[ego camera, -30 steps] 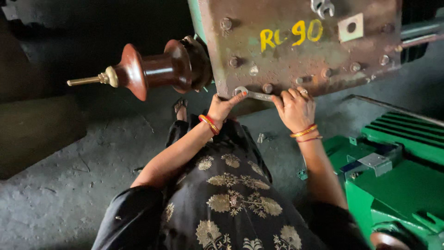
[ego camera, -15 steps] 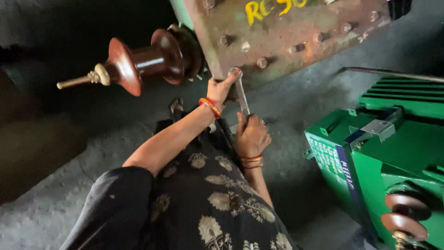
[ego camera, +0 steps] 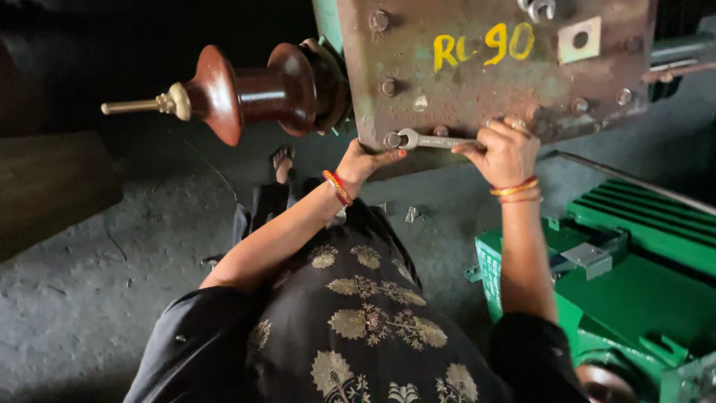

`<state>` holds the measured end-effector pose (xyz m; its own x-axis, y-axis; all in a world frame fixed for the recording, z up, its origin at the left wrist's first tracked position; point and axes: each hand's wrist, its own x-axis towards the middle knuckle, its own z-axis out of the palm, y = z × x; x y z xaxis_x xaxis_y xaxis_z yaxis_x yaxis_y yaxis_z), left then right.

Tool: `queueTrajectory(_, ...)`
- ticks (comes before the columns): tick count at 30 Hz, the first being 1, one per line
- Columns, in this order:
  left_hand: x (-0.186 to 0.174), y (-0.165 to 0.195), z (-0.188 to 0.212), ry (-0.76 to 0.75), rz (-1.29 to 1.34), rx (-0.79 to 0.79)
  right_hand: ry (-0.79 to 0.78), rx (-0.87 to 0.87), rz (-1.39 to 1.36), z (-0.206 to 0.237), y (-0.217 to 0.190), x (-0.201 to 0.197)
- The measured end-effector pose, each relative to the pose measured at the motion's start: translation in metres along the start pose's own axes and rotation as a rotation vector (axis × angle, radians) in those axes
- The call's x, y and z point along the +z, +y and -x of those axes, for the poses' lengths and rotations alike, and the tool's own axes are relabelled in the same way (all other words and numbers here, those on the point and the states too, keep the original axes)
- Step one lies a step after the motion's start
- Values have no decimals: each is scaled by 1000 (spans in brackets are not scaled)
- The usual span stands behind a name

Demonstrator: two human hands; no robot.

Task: The person uses two open-ended wrenches to tighten a series of bolts on a metal plate attached to a large machine. They work systematically across the plate, using one wrench to hold the bolt head and the other to turn the nut.

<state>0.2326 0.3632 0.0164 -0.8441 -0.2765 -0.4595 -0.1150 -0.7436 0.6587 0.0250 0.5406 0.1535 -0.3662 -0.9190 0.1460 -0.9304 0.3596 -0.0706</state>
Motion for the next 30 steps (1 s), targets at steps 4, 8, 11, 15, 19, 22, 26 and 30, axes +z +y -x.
queueTrajectory(4,5,-3,-2,9,49,69,-52,-271,12,-54,26,4)
queueTrajectory(8,9,-4,-4,146,-76,47,-106,-516,-35,-121,34,8)
queueTrajectory(11,9,0,-5,155,-105,65,-91,-642,-98,-142,30,14)
queueTrajectory(15,10,7,-7,152,-114,31,-95,-555,-19,-126,23,14)
queueTrajectory(19,9,9,-11,240,-187,-2,-42,-434,-9,-109,16,16)
queueTrajectory(22,7,8,-16,197,-118,-7,3,-349,-14,-107,17,28)
queueTrajectory(26,4,5,-22,202,-135,6,5,-173,-1,-79,13,33)
queueTrajectory(30,6,0,-31,216,-102,2,154,184,150,-11,-43,22)
